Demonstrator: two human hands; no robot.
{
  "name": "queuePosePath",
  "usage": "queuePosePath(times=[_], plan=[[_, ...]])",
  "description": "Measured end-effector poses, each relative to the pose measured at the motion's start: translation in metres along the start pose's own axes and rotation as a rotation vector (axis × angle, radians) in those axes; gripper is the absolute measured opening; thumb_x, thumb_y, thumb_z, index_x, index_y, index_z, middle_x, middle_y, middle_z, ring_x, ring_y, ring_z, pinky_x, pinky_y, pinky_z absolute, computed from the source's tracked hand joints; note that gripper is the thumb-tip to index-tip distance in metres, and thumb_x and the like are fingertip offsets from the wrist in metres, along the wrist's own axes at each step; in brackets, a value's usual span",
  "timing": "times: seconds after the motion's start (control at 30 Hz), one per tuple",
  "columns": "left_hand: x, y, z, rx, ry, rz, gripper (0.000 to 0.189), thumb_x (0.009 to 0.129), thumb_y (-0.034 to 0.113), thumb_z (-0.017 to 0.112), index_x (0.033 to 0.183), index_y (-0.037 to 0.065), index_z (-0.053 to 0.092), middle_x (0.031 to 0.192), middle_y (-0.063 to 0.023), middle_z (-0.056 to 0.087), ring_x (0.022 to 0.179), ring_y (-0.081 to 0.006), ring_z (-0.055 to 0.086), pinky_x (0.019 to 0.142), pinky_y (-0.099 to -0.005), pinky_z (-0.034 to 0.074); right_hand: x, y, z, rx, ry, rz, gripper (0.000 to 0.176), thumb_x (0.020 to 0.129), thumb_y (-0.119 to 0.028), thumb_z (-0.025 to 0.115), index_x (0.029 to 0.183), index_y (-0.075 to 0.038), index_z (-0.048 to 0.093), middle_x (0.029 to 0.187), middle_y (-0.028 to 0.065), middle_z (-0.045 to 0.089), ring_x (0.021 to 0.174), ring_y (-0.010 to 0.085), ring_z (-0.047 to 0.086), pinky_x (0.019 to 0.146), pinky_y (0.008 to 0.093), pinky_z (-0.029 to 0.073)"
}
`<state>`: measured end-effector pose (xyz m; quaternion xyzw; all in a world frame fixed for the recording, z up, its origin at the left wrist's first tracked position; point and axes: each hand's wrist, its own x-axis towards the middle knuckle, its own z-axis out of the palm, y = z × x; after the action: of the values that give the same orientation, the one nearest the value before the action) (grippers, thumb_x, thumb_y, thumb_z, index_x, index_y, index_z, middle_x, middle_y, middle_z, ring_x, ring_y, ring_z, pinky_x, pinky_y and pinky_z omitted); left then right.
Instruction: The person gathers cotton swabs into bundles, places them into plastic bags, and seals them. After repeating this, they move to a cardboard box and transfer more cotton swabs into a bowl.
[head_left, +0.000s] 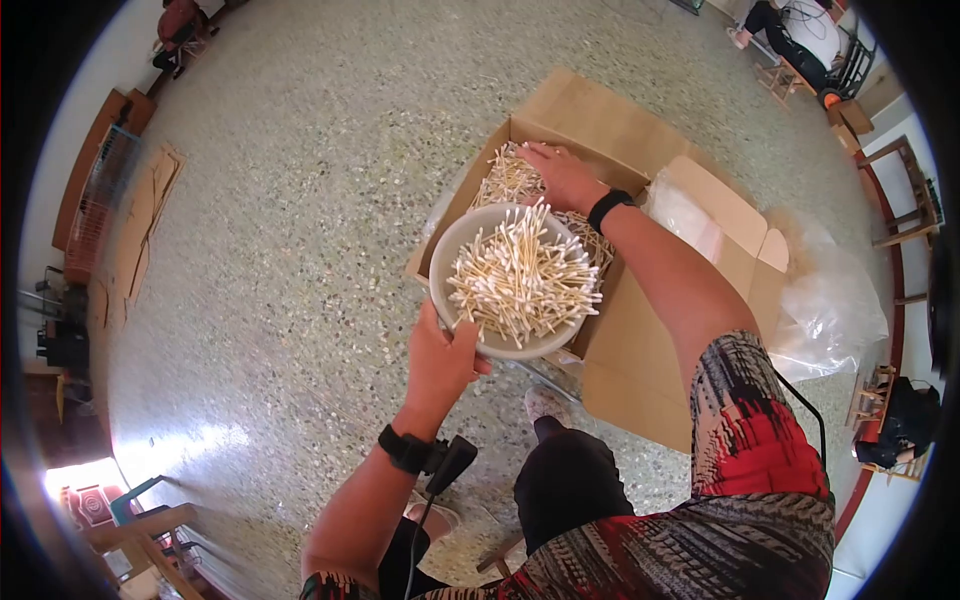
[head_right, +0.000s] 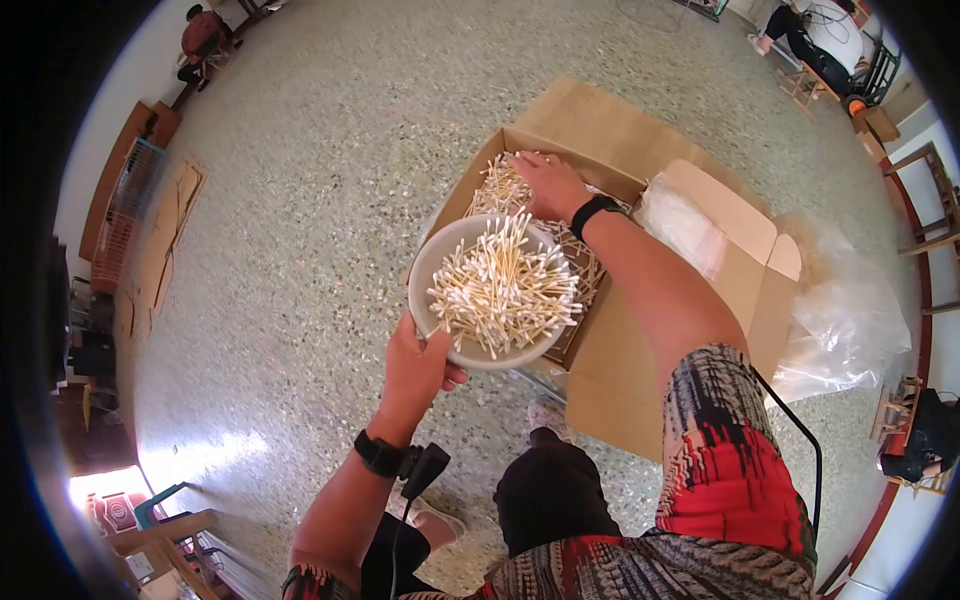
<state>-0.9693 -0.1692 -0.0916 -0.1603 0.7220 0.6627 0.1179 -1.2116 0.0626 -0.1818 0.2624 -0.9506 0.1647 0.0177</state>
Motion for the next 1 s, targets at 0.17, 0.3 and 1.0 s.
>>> queuePosePath(times=[0.17,0.3,1.0], plan=[[-0.007,0.001,-0.003,0.005,-0.009,-0.03,0.036,0.089,0.007,0.053,0.121,-0.004,0.045,0.081,-0.0137,0.066,0.049,-0.0155,0.064,0.039,-0.026,0.049,0.008,-0.005,0.02,-0.204,-0.123,0.14,0.109,0.062,-0.048,0.084,0.15,-0.013,0.03,0.152,0.0127,0.036,0.134,0.0403,0.04,0.106,0.0575,0.036],[-0.009,-0.004,-0.001,0.016,0.015,-0.021,0.033,0.09,0.007,0.052,0.121,-0.003,0.046,0.08,-0.0133,0.067,0.049,-0.0154,0.064,0.039,-0.0251,0.049,0.008,-0.027,0.012,-0.179,-0.115,0.293,0.106,0.06,-0.052,0.084,0.146,-0.014,0.035,0.145,0.0134,0.042,0.131,0.0395,0.042,0.102,0.0571,0.041],[0.006,-0.012,0.009,-0.01,0.015,0.008,0.034,0.089,0.011,0.054,0.118,-0.003,0.046,0.077,-0.0148,0.067,0.048,-0.017,0.064,0.038,-0.0276,0.049,-0.023,0.002,-0.008,0.167,0.222,0.359,0.057,0.069,-0.023,0.071,0.121,-0.006,0.055,0.111,0.0197,0.063,0.107,0.0364,0.059,0.093,0.0418,0.048]])
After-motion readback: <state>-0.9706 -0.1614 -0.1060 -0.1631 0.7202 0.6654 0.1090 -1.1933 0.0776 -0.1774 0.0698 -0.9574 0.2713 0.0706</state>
